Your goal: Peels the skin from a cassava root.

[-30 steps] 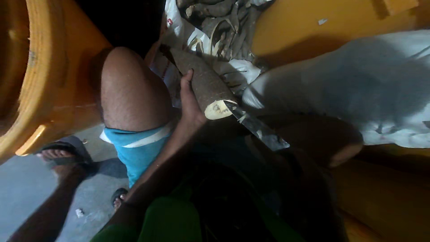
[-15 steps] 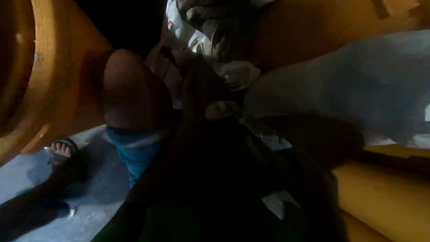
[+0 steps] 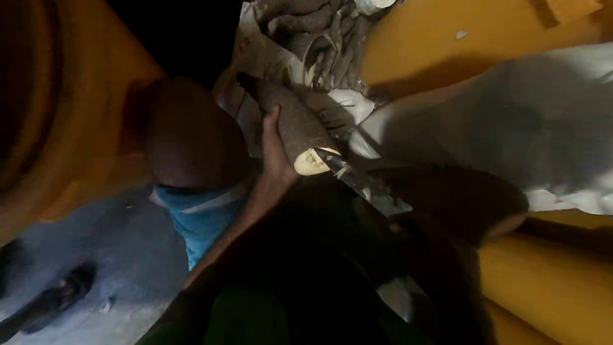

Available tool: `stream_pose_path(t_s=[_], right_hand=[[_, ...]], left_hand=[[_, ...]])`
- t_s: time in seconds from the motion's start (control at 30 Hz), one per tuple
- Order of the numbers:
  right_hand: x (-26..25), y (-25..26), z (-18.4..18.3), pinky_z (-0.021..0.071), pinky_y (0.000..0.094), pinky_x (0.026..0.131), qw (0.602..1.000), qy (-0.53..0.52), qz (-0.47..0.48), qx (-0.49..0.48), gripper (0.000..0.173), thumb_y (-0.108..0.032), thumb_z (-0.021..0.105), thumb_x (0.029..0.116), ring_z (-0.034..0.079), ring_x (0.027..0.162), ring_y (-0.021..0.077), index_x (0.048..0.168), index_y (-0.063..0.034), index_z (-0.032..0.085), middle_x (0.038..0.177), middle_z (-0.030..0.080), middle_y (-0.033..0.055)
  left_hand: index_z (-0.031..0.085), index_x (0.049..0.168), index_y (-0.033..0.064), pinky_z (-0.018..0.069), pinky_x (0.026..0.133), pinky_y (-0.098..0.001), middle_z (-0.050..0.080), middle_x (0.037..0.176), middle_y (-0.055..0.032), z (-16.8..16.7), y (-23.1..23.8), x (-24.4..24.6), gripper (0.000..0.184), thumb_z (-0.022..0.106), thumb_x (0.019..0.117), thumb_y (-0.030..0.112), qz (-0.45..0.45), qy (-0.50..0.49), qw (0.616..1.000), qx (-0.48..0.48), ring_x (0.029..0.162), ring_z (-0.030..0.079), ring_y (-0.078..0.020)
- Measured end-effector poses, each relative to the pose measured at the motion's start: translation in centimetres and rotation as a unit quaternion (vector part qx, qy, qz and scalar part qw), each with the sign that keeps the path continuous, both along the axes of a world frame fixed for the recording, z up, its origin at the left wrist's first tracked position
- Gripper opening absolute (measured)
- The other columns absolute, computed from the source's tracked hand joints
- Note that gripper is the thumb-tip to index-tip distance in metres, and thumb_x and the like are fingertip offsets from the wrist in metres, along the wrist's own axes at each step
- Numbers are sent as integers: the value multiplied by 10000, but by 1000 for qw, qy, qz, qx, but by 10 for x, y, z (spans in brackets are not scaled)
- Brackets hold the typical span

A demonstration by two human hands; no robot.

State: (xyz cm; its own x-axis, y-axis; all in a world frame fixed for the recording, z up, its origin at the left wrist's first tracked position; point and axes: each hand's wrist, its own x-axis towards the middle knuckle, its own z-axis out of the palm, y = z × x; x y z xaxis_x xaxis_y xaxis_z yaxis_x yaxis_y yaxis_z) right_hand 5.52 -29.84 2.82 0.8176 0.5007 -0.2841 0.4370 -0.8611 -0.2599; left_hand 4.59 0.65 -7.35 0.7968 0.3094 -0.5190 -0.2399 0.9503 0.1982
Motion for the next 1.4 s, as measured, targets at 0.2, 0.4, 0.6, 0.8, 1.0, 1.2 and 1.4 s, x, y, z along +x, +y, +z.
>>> stream_pose_path(t_s=[0.2,0.4,0.6,0.8,1.0,1.2,1.4], right_hand=[[-8,32,29,575,506,789,1000,-5,27,-7,452,-395,488,1075,709,873,316,1153,-3,699,991,724,191],[-4,25,25,582,522,813,999,-31,19,-34,434,-391,528,1056,731,917,339,1158,-9,707,1035,742,197],[-4,28,31,555,547,871,998,-26,1,-51,391,-325,522,1057,712,963,373,1184,-4,704,1057,729,224],[-6,25,26,580,528,805,998,-43,5,-40,425,-349,510,1055,736,906,362,1160,16,701,1025,744,206],[-8,19,9,562,572,706,999,-31,-13,-32,522,-466,448,1045,718,838,336,1165,-23,696,955,731,167],[-8,23,6,544,556,605,997,-74,10,-32,568,-501,410,1048,707,729,344,1110,-22,706,849,720,163],[-7,27,13,549,593,651,998,-67,-2,-20,590,-523,424,1049,712,782,360,1167,-11,693,894,723,179]], left_hand=[[502,1384,156,570,897,-486,639,1224,-128,-44,3,-3,590,311,1038,594,-11,-91,996,24,1108,656,-266],[528,1399,172,550,963,-533,646,1279,-125,-44,-6,4,679,294,1025,688,24,-71,996,38,1184,637,-265],[546,1390,207,575,928,-502,668,1249,-87,-23,-2,7,643,280,1033,671,7,3,999,51,1149,658,-231],[554,1375,208,588,900,-484,681,1211,-78,-7,1,8,632,270,1038,661,-31,37,998,51,1103,673,-220],[558,1365,205,594,893,-460,690,1190,-64,-3,0,9,588,265,1061,614,-35,54,995,77,1090,680,-205],[541,1375,203,598,888,-456,683,1199,-60,-7,4,8,557,293,1066,594,-29,38,993,110,1090,679,-197],[527,1377,211,601,888,-441,681,1193,-52,-6,7,10,535,270,1078,573,-30,21,989,140,1087,677,-186]])
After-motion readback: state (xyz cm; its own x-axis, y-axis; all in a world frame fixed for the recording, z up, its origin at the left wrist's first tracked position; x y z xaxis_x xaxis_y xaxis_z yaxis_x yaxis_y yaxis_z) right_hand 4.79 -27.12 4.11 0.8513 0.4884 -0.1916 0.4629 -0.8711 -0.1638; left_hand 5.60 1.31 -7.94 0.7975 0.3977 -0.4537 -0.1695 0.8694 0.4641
